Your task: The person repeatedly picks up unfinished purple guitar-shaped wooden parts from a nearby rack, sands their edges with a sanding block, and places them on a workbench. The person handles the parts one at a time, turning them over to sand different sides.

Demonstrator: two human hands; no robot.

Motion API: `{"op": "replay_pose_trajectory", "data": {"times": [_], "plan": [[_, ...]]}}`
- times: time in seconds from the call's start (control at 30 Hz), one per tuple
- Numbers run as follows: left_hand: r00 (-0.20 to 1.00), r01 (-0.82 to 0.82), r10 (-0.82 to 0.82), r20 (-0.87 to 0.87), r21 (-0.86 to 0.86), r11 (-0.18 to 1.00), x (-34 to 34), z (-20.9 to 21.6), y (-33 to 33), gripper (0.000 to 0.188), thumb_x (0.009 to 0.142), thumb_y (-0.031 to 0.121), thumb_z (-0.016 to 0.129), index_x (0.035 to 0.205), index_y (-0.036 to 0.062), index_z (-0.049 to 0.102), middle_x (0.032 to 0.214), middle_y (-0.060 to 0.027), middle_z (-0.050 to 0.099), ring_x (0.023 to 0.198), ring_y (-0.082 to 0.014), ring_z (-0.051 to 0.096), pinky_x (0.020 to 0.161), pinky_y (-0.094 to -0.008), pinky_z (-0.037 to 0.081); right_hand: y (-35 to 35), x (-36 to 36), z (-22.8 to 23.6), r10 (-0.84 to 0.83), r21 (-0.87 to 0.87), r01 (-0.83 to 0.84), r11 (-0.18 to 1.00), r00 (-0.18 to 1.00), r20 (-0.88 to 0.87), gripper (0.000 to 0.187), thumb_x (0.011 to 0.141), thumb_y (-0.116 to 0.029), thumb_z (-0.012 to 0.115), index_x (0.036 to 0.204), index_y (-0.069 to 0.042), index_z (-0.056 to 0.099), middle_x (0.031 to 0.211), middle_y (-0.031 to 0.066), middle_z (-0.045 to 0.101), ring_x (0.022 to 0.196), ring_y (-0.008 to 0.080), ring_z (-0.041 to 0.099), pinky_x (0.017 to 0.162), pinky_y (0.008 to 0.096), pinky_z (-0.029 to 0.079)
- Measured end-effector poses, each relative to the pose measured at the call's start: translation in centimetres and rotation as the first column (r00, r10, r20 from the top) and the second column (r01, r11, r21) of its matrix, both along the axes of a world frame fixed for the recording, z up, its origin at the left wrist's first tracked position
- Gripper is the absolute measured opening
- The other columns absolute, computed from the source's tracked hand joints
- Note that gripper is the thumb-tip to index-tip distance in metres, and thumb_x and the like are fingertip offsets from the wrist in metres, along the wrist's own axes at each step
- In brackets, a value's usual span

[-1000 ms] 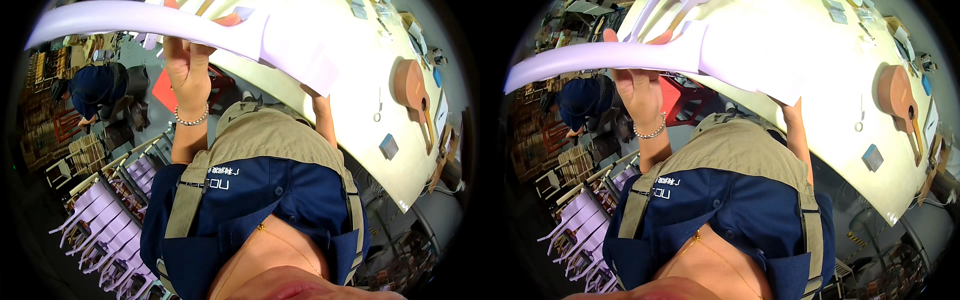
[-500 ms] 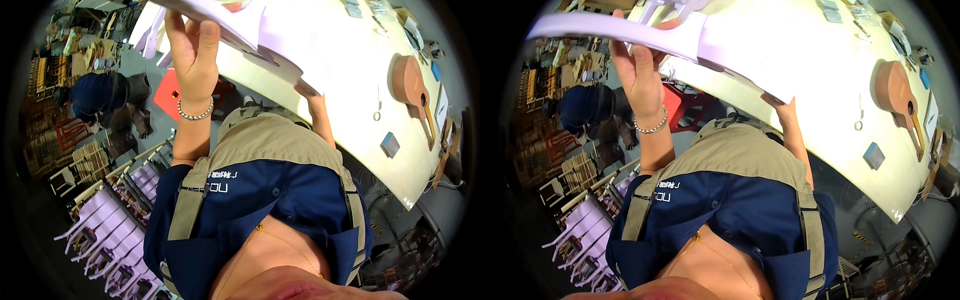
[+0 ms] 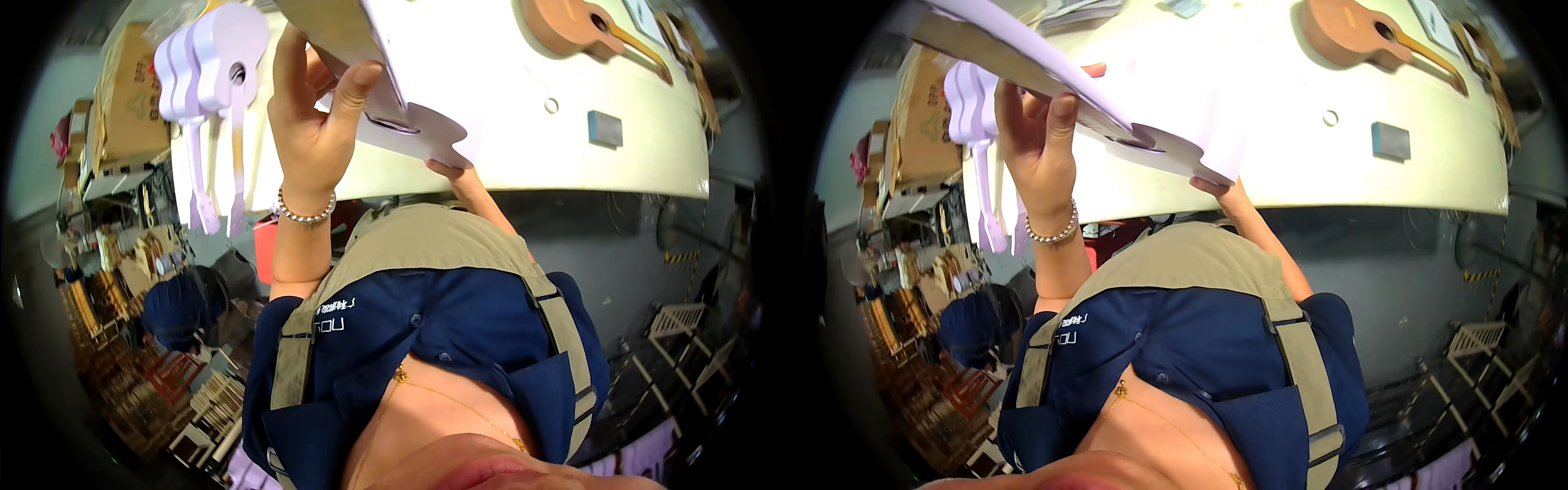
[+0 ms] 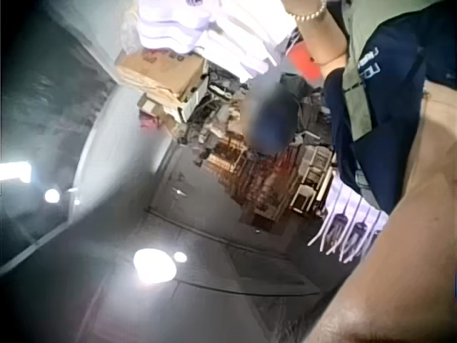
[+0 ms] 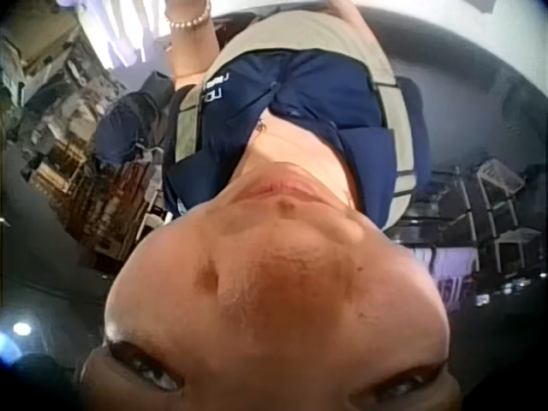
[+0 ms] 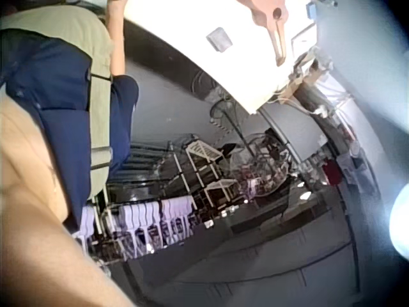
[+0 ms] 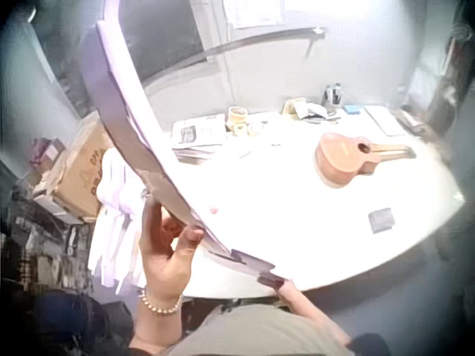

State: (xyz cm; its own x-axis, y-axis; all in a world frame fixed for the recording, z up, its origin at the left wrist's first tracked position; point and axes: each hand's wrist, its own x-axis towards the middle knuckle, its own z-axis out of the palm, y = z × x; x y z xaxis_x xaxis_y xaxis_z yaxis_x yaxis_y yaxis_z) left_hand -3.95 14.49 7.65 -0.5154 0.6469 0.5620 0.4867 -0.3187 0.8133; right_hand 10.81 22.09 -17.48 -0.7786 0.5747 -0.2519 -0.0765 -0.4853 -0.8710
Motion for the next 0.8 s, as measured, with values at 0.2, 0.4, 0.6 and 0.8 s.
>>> {"op": "replay_pose_trajectory", "data": {"times": [0.2, 0.4, 0.6, 0.8], "plan": [[0.994, 0.107, -0.107, -0.002, 0.033, 0.994, 0.6, -0.1, 1.3, 0.052, 0.089, 0.006, 0.049, 0.134, 0.0048, 0.024, 0.095, -0.0204, 0.061, 0.088, -0.0218, 0.061, 0.070, -0.0250, 0.044, 0.2, 1.5, 1.1, -0.101, 0.019, 0.100, 0.995, 0.993, 0.055, 0.055, 0.066, -0.002, 0.073, 0.114, -0.006, 0.048, 0.106, 0.0031, 0.051, 0.100, 0.0166, 0.045, 0.085, 0.0315, 0.038], [0.996, -0.079, 0.082, -0.045, 0.067, 0.995, -1.1, -1.3, -2.2, 0.053, 0.091, 0.026, 0.049, 0.132, 0.0012, 0.025, 0.095, -0.0205, 0.060, 0.091, -0.0214, 0.059, 0.073, -0.0252, 0.045, 1.0, 1.8, 2.1, -0.062, 0.166, 0.039, 0.985, 0.988, 0.138, 0.035, 0.066, -0.006, 0.075, 0.096, -0.003, 0.058, 0.087, 0.0025, 0.059, 0.082, 0.0131, 0.053, 0.072, 0.0290, 0.044], [0.772, -0.480, 0.384, 0.506, 0.069, 0.874, -3.0, -5.0, -8.9, 0.041, 0.092, 0.021, 0.046, 0.126, 0.0071, 0.028, 0.095, -0.0142, 0.059, 0.080, -0.0082, 0.053, 0.067, -0.0222, 0.045, 2.2, 0.9, 4.9, -0.021, 0.421, -0.096, 0.902, 0.964, 0.263, 0.070, 0.060, -0.004, 0.078, 0.118, -0.001, 0.041, 0.110, 0.0110, 0.055, 0.103, 0.0200, 0.051, 0.087, 0.0322, 0.042], [0.578, -0.683, 0.505, 0.642, 0.041, 0.729, -2.3, -6.9, -13.1, 0.039, 0.090, 0.020, 0.047, 0.124, 0.0088, 0.031, 0.096, -0.0158, 0.059, 0.082, -0.0147, 0.056, 0.069, -0.0285, 0.047, 2.4, -1.2, 8.2, 0.087, 0.568, -0.295, 0.769, 0.927, 0.364, 0.072, 0.058, -0.004, 0.078, 0.120, 0.001, 0.041, 0.109, 0.0139, 0.056, 0.103, 0.0227, 0.053, 0.087, 0.0325, 0.042]]}}
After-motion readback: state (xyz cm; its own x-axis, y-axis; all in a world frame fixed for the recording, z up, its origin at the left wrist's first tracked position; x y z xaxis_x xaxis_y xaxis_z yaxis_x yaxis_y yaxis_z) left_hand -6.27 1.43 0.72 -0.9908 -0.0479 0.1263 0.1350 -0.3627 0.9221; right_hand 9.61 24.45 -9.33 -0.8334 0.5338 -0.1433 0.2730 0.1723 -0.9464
